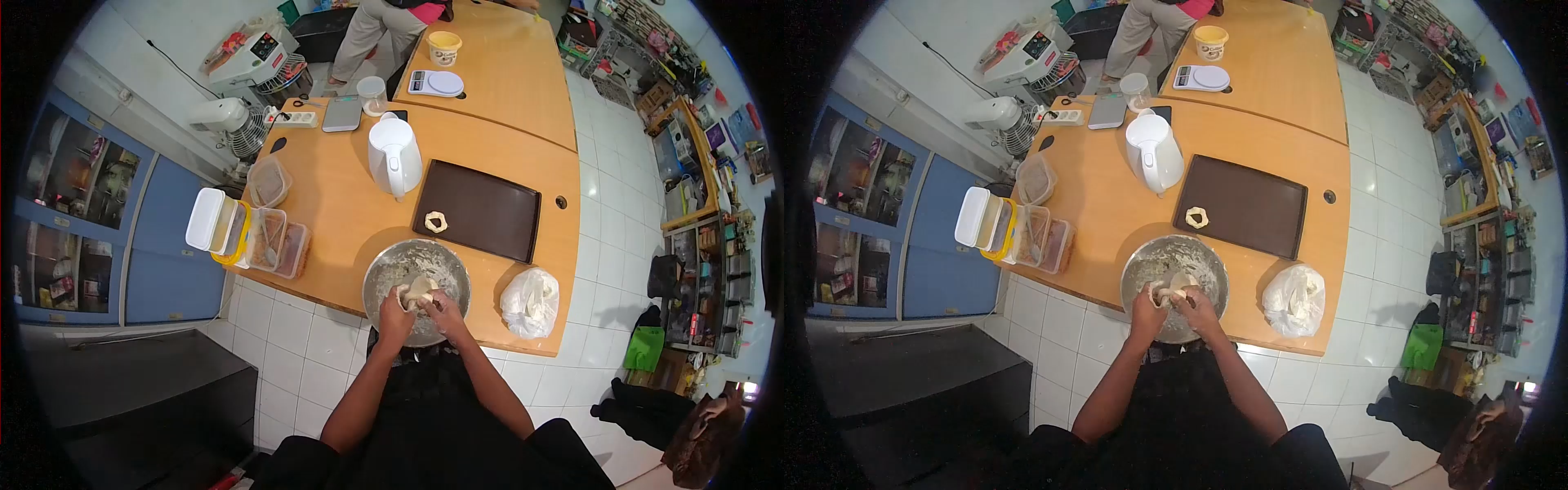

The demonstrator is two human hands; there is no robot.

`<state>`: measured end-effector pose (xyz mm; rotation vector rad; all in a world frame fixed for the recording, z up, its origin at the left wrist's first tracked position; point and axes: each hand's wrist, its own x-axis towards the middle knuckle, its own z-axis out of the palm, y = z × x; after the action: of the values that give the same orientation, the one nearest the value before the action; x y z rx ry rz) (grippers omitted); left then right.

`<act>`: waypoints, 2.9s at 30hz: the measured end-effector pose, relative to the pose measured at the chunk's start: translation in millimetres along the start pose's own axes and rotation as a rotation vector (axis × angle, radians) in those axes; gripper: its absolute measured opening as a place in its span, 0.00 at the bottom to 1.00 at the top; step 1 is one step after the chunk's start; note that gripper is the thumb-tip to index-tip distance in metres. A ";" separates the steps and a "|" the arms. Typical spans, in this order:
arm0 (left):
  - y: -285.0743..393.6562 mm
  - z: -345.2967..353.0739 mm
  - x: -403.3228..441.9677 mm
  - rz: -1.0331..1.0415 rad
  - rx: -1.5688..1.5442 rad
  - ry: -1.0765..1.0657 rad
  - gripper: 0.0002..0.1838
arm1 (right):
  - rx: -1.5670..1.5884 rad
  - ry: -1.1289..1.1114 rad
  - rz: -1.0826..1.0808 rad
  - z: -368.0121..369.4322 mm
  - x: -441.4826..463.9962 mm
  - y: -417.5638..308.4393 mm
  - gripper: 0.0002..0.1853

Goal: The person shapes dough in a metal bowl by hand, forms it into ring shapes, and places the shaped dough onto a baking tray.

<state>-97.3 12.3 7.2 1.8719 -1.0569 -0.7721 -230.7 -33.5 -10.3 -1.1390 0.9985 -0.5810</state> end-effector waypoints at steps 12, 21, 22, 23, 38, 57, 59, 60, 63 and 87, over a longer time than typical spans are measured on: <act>-26.7 -0.6 3.4 -0.119 -0.134 -0.365 0.14 | 0.223 0.076 0.089 -5.1 -5.6 12.0 0.17; -9.3 -26.0 3.0 -0.520 -0.818 -0.679 0.26 | 0.195 -0.007 0.149 -11.1 -14.5 3.9 0.16; -17.2 -24.8 0.4 -0.504 -0.900 -0.676 0.26 | 0.240 0.004 0.148 -8.5 -12.8 4.9 0.17; -24.6 -24.4 -2.5 -0.574 -0.964 -0.655 0.26 | 0.252 0.027 0.134 -7.5 -13.4 5.2 0.17; -29.4 1.6 5.3 -0.120 -0.457 -0.320 0.13 | -0.025 0.084 -0.124 -9.2 -2.4 29.7 0.26; -15.9 0.8 10.3 -0.516 -0.535 -0.274 0.13 | 0.297 0.149 0.146 8.1 -2.3 26.0 0.11; -17.6 6.6 11.8 -0.520 -0.539 -0.244 0.13 | 0.313 0.183 0.084 8.4 0.4 27.2 0.12; -16.3 8.4 11.3 -0.541 -0.595 -0.223 0.13 | 0.302 0.190 0.080 10.3 -0.9 19.7 0.11; -15.5 17.7 10.2 -0.445 -0.662 -0.170 0.13 | 0.325 0.210 0.078 12.7 -5.3 7.7 0.11; -3.9 -23.9 14.6 -0.571 -0.909 -0.438 0.21 | 0.182 0.074 0.109 -7.6 1.3 17.6 0.14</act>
<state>-69.9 9.2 13.3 1.1982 -0.2541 -1.7051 -238.4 -32.0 -27.8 -0.9025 1.0426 -0.6172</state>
